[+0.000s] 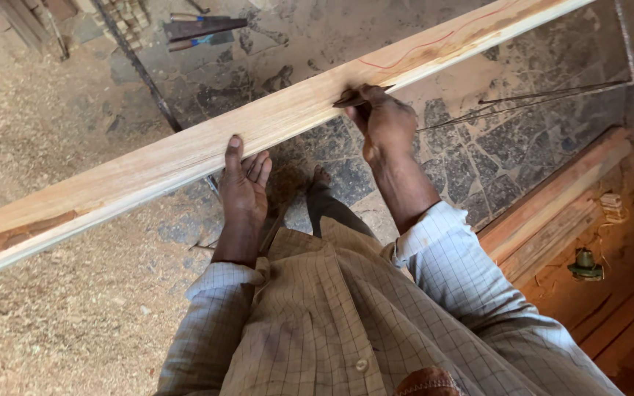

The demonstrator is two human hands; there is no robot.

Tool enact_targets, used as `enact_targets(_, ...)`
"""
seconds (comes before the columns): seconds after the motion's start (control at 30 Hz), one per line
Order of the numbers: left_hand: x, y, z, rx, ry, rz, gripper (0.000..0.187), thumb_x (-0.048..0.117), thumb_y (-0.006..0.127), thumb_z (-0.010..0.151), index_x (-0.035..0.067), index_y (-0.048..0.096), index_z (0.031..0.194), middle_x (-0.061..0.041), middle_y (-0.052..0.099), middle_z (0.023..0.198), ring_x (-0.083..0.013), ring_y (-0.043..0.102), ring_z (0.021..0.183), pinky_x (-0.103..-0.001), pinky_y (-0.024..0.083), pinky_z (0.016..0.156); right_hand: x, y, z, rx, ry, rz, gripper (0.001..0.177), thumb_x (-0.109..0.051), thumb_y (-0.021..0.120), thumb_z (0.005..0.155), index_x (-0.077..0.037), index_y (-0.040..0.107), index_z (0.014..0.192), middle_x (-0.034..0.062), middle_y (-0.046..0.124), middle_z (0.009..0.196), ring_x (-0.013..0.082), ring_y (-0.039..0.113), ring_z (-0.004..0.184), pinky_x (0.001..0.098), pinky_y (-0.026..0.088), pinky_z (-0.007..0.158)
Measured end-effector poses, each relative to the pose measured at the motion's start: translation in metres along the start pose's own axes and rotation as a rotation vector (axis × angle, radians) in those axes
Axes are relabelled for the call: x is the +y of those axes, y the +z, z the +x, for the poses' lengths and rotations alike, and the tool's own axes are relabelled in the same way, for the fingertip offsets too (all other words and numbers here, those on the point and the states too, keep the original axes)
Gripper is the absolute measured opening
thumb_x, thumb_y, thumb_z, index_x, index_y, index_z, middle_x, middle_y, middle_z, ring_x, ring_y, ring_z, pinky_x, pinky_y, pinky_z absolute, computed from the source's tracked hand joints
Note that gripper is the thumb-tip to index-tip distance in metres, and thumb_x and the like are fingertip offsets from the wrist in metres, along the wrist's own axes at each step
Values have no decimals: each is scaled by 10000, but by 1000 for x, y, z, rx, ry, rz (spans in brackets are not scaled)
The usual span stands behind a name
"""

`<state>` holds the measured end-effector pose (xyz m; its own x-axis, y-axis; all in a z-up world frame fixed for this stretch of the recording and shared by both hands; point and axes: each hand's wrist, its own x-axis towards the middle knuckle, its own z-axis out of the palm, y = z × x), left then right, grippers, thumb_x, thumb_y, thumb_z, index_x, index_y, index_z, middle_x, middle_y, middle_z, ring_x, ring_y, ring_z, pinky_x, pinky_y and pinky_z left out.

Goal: The person sands a long wooden plank with a sanding block, repeatedly rubbing the surface and edges. They reposition the plank on a metal stand and continue sanding different sections, including the ends and sides.

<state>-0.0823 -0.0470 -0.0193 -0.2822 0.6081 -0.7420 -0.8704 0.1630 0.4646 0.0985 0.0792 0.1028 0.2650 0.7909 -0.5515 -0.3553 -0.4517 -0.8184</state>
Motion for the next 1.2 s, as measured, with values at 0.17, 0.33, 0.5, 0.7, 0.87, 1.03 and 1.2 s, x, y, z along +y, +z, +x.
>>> enact_targets(0.17,-5,1,4,-6,11,-4,903,529,840,740,-22,549,1393,-159,652,1173,-256,698,1063,-356,607,934,-34,-8,8,-247,-13,79,485,-210,382,1049,182,628,1194,264,702,927,235,665,677,280,647,612)
enact_targets(0.33,-6,-5,5,-23,3,-10,903,520,850,748,-31,535,1391,-180,642,1179,-275,696,1089,-372,612,954,-114,-54,33,-387,-398,245,262,47,489,1025,145,542,1262,201,642,1026,222,650,801,308,592,688)
enact_targets(0.5,-5,-6,7,-13,12,3,893,514,851,752,-12,538,1403,-186,637,1201,-283,709,1099,-388,622,987,-71,-94,31,-150,-209,28,390,22,489,928,67,520,1314,176,693,1187,283,715,1128,361,687,941)
enact_targets(0.7,-6,-5,8,-12,-8,-4,840,505,829,774,34,555,1413,-159,634,1170,-278,705,1067,-380,619,954,-8,-87,11,-217,-928,-1149,389,-91,549,1007,-95,682,1373,77,695,1386,206,709,1230,372,574,1003)
enact_targets(0.87,-4,-4,7,-42,-4,-16,820,476,835,804,-1,545,1405,-166,630,1135,-280,697,1049,-385,628,950,9,-86,32,-371,-1607,-1598,495,-30,604,835,-10,705,1320,164,709,1351,312,664,1258,461,488,1060)
enact_targets(1.03,-2,5,1,-24,-1,-1,841,481,820,788,16,527,1424,-164,640,1132,-277,704,1043,-371,627,931,-18,-118,50,-596,-1490,-1730,352,38,558,986,-66,728,1277,122,727,1348,235,674,1293,404,472,1161)
enact_targets(1.2,-2,0,1,28,0,28,841,472,814,804,12,498,1433,-185,613,1143,-296,691,1052,-375,636,929,-31,-104,45,-324,-1309,-1469,400,44,487,1007,-52,734,1308,161,746,1251,270,722,1093,402,543,1030)
